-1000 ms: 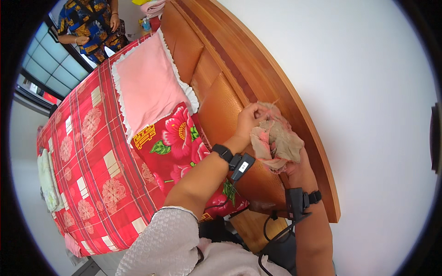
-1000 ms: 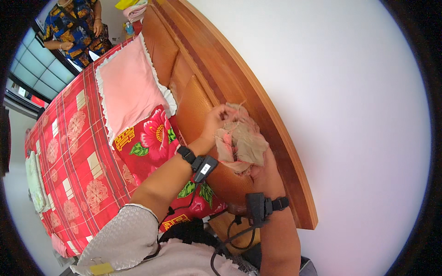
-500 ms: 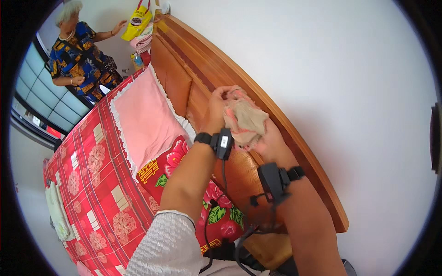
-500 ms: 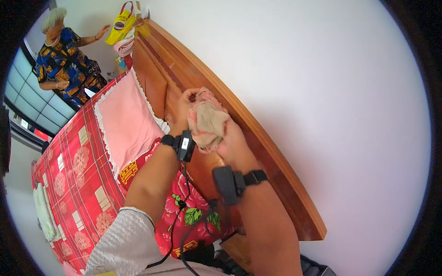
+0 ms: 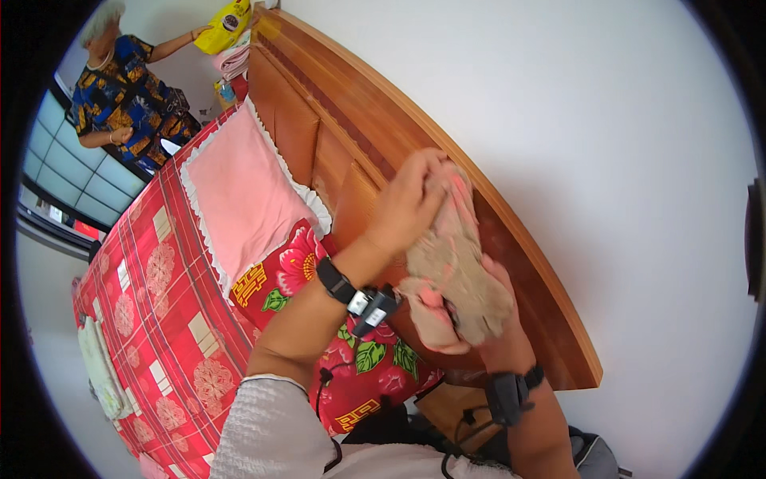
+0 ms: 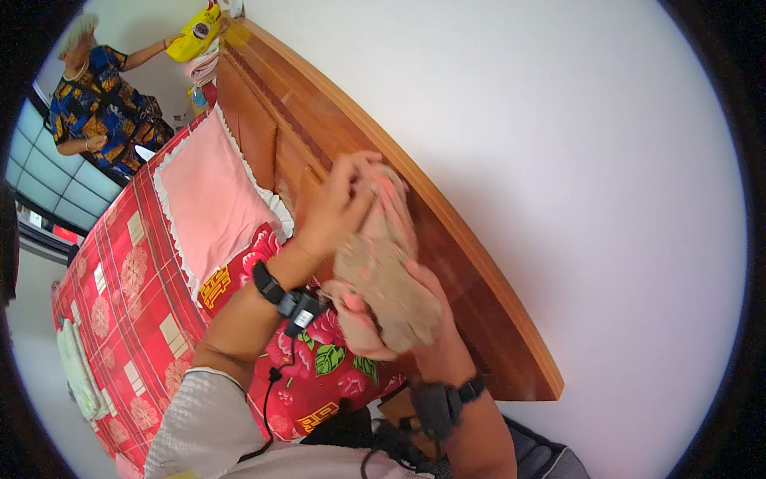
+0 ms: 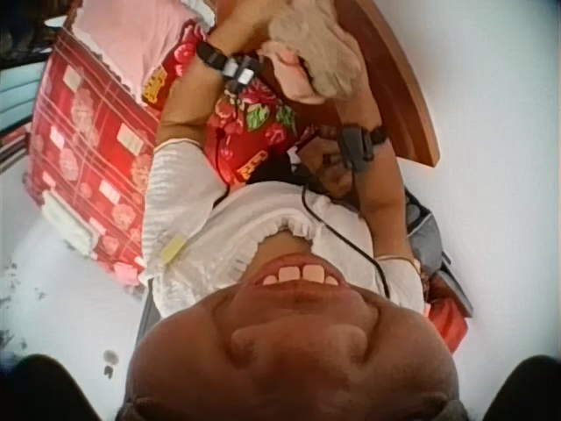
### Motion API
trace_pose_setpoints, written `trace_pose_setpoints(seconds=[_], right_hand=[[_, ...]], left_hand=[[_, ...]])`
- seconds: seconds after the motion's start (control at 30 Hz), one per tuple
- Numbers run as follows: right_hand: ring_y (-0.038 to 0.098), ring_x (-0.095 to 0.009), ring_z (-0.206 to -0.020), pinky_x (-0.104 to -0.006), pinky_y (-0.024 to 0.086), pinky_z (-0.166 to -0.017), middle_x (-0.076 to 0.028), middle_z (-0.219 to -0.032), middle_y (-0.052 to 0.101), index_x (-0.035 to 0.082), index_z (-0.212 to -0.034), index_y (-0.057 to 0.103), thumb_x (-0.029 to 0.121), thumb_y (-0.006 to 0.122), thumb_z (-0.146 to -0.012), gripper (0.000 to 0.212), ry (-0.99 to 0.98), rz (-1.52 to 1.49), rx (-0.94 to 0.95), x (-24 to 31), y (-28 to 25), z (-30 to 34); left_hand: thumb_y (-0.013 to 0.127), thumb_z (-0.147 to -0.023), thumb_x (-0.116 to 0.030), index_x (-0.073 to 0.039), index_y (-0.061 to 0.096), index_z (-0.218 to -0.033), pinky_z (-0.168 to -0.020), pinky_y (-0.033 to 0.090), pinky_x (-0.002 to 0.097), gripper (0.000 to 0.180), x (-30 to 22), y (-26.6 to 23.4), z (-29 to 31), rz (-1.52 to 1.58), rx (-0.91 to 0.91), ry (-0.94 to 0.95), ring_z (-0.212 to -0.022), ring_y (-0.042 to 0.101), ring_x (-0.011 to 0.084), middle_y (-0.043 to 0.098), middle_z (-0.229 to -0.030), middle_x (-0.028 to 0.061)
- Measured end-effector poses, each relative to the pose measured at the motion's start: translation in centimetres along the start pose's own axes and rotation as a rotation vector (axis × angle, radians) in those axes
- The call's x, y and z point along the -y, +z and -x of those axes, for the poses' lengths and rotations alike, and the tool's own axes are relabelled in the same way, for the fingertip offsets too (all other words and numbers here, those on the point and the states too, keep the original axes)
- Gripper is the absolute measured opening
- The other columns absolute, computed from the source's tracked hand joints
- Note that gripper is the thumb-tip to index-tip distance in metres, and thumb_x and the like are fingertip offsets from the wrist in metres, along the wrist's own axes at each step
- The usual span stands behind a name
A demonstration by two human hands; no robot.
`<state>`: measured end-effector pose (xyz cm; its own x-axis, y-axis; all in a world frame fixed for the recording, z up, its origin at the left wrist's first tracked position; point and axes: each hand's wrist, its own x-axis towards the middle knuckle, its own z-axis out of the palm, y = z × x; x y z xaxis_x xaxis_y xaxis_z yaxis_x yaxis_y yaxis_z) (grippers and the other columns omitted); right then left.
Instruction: The person wipes the surface of a wooden bedside table and the wooden headboard of a bed with a cloth.
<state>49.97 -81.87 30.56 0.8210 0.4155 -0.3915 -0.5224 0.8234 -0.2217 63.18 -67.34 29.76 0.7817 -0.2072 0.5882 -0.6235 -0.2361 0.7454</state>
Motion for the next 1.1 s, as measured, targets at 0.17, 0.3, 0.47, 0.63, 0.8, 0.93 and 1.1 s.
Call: trace_pose_setpoints(seconds=[0.17,0.3,0.47,0.63,0.8,0.93,1.1], right_hand=[[0.054,-0.025,-0.107,-0.0364,0.041,-0.096,-0.014,-0.118,0.055,0.001,-0.125,0.046,0.039,0.042,-0.092,0.051,-0.039,-0.031,0.169,-1.6,2.4,-2.5],[0.054,-0.027,-0.108,-0.0383,0.041,-0.096,-0.015,-0.118,0.055,0.0,-0.122,0.048,0.041,0.042,-0.091,0.052,-0.06,-0.04,0.118,-2.9,0.7,1.0],[0.056,-0.03,-0.103,-0.0393,0.043,-0.093,-0.019,-0.117,0.053,0.0,-0.124,0.043,0.042,0.049,-0.085,0.058,0.024,0.047,0.012,-2.6,-2.2,5.3],[0.053,-0.03,-0.108,-0.0387,0.043,-0.093,-0.02,-0.124,0.048,-0.001,-0.136,0.028,0.025,0.055,-0.073,0.073,-0.079,0.377,0.091,-3.9,0.2,10.9],[0.05,-0.028,-0.115,-0.0379,0.04,-0.098,-0.018,-0.129,0.044,0.002,-0.137,0.028,0.015,0.054,-0.069,0.074,-0.129,0.174,0.125,-2.3,-1.2,17.3],[0.049,-0.027,-0.114,-0.0353,0.041,-0.095,-0.017,-0.129,0.045,0.003,-0.137,0.029,0.018,0.055,-0.071,0.072,-0.087,0.254,0.155,-3.3,-1.6,21.6],[0.059,-0.028,-0.075,-0.0393,0.05,-0.066,-0.021,-0.114,0.051,0.003,-0.137,0.026,0.022,0.056,-0.074,0.073,-0.102,0.35,0.201,-4.5,-5.5,24.9]], left_hand=[[0.052,-0.088,-0.009,-0.006,0.038,-0.102,-0.064,0.041,0.0232,0.02,-2.5,-1.6,0.0,0.476,-0.024,-0.388,-0.076,0.051,0.0099,0.05,-0.085,0.0039],[0.052,-0.085,0.003,-0.005,0.037,-0.101,-0.067,0.043,0.0204,0.023,-4.3,-0.4,2.9,0.745,-0.228,-0.384,-0.081,0.051,0.0066,0.051,-0.089,0.0025],[0.052,-0.086,0.002,-0.004,0.042,-0.119,-0.081,0.045,0.0242,0.034,-10.1,0.5,6.0,0.928,-0.073,-0.468,-0.093,0.054,0.0111,0.055,-0.103,0.0053],[0.057,-0.081,0.005,-0.001,0.042,-0.119,-0.079,0.046,0.0228,0.042,-12.2,0.9,7.7,0.772,0.01,-0.492,-0.093,0.055,0.01,0.058,-0.104,0.0074],[0.063,-0.082,-0.002,-0.002,0.052,-0.113,-0.081,0.047,0.0251,0.033,-14.3,-1.0,9.4,0.753,0.185,-0.605,-0.091,0.058,0.0118,0.061,-0.1,0.0049],[0.058,-0.085,-0.005,-0.003,0.05,-0.115,-0.079,0.05,0.0279,0.03,-17.9,-1.4,10.7,0.881,0.133,-0.762,-0.089,0.059,0.0142,0.06,-0.099,0.0062],[0.052,-0.088,-0.004,-0.002,0.047,-0.117,-0.076,0.053,0.0338,0.03,-26.3,1.4,9.5,1.139,0.201,-0.717,-0.084,0.062,0.0221,0.059,-0.097,0.0115]])
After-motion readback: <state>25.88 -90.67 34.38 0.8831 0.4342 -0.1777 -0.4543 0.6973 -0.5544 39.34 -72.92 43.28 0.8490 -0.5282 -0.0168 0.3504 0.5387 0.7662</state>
